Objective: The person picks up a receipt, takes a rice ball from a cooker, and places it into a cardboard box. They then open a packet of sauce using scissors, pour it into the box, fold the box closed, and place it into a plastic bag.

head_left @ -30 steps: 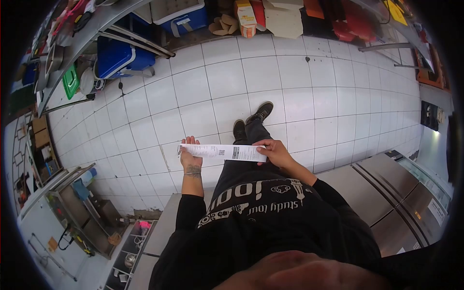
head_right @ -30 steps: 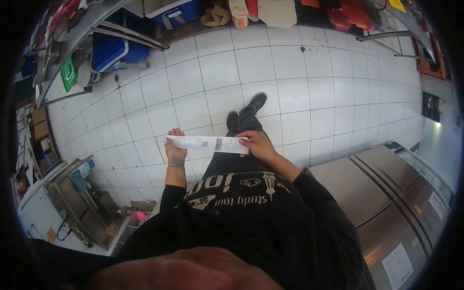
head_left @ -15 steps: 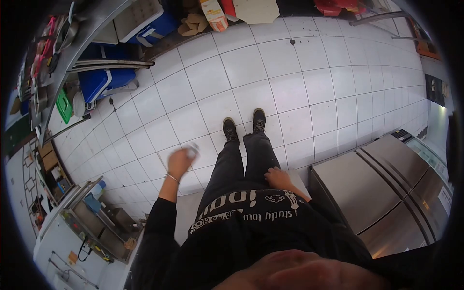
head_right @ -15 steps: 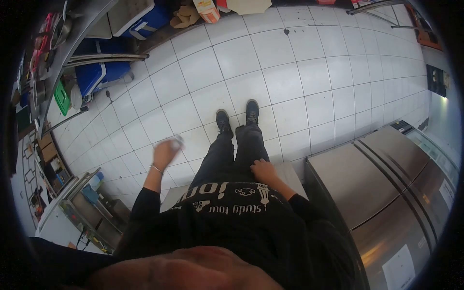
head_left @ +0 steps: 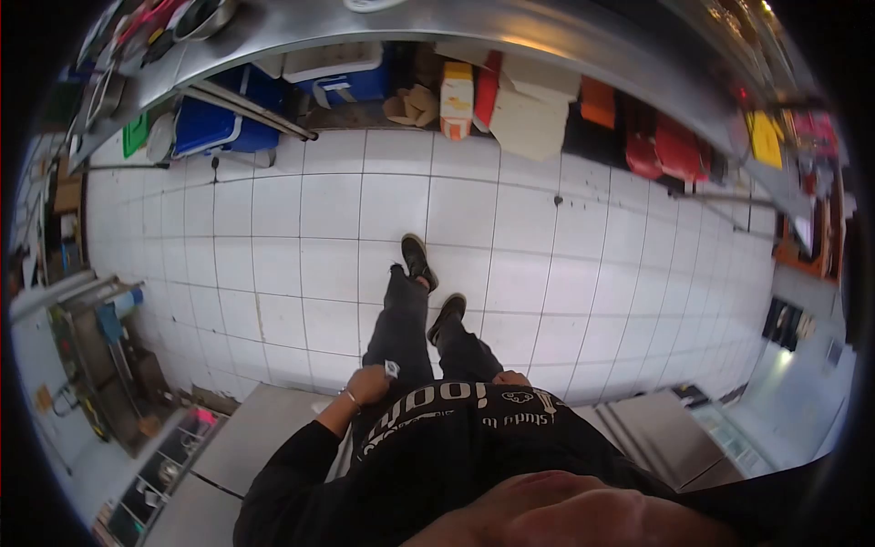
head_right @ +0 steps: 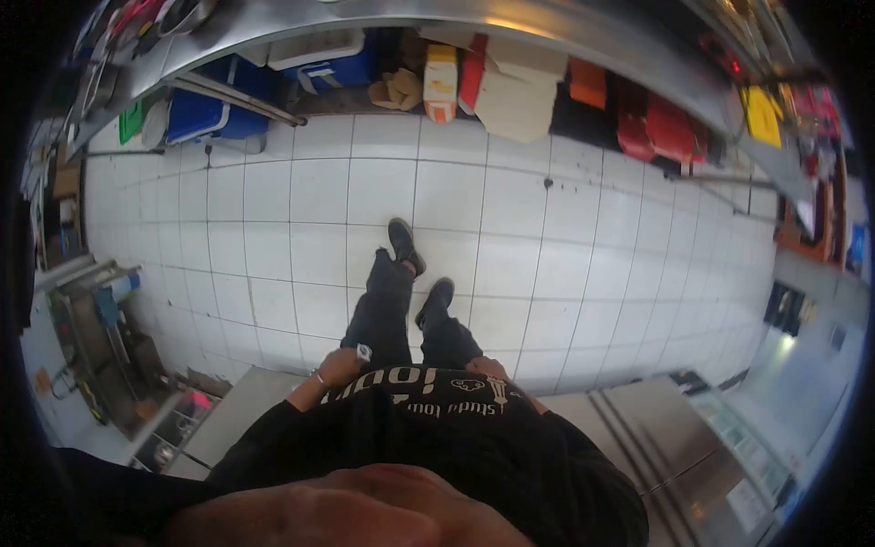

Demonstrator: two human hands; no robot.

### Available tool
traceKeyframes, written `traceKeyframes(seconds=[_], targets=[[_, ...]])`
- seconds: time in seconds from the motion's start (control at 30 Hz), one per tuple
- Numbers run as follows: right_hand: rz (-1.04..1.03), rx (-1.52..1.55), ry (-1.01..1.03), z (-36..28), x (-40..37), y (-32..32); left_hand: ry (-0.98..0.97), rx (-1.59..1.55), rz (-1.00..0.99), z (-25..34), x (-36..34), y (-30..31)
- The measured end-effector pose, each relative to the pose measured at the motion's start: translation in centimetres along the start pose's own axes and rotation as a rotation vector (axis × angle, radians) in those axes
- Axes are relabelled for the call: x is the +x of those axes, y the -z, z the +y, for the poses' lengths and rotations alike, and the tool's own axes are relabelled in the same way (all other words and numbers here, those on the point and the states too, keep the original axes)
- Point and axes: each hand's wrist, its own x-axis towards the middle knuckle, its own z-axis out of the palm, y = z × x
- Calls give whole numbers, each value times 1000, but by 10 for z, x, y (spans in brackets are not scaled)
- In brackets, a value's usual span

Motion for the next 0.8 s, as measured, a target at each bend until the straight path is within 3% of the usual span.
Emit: traceKeyframes(seconds=[0.03, 0.1, 0.17, 0.23, 0.27, 0.3, 0.33, 0.37, 0.4, 0.43, 0.47, 0.5, 0.53, 0.57, 0.6, 0.63, 0.7, 0.77, 0.8], targets=[[-14, 3, -56, 3, 19, 7, -130, -42, -49, -7, 11, -1], [-41, -81, -89, 28, 84, 15, -128, -167, 69, 30, 6, 53], [-101, -276, -59, 77, 154, 39, -188, -409, 148, 17, 37, 63], [-358, -436, -72, -27, 107, 171, -187, -544, 179, 12, 86, 59], [-412, -556, 92, -22, 134, 198, -148, -519, 141, 10, 115, 60], [-475, -678, 250, -20, 156, 227, -150, -573, 145, 15, 130, 97], [-631, -461, -322, -99, 151, 277, -154, -640, 147, 26, 133, 156], [-509, -444, -140, -113, 180, 313, -154, -712, 142, 30, 139, 188], [-377, -429, 49, -115, 215, 349, -68, -956, 331, 28, 165, 199], [-127, -621, 335, -86, 284, 386, 21, -1206, 514, 26, 190, 207], [207, -840, 553, -55, 354, 422, -60, -1484, 798, 24, 205, 223], [298, -820, 240, -103, 370, 465, -146, -1756, 1088, 21, 219, 243], [483, -940, 318, -102, 416, 509, -72, -1904, 1229, 14, 235, 251], [680, -729, 237, -136, 428, 537, 19, -2050, 1362, 7, 253, 250], [824, -938, 267, -101, 505, 594, -20, -2250, 1435, 3, 282, 240], [835, -1403, 177, -148, 496, 613, -53, -2447, 1507, 1, 314, 226], [1134, -1192, 170, -175, 524, 653, -51, -2658, 1445, 8, 357, 193], [1058, -1490, 123, -206, 532, 693, 65, -2934, 1337, 17, 390, 169], [1080, -1477, 67, -215, 538, 711, 108, -3024, 1259, 20, 413, 151]])
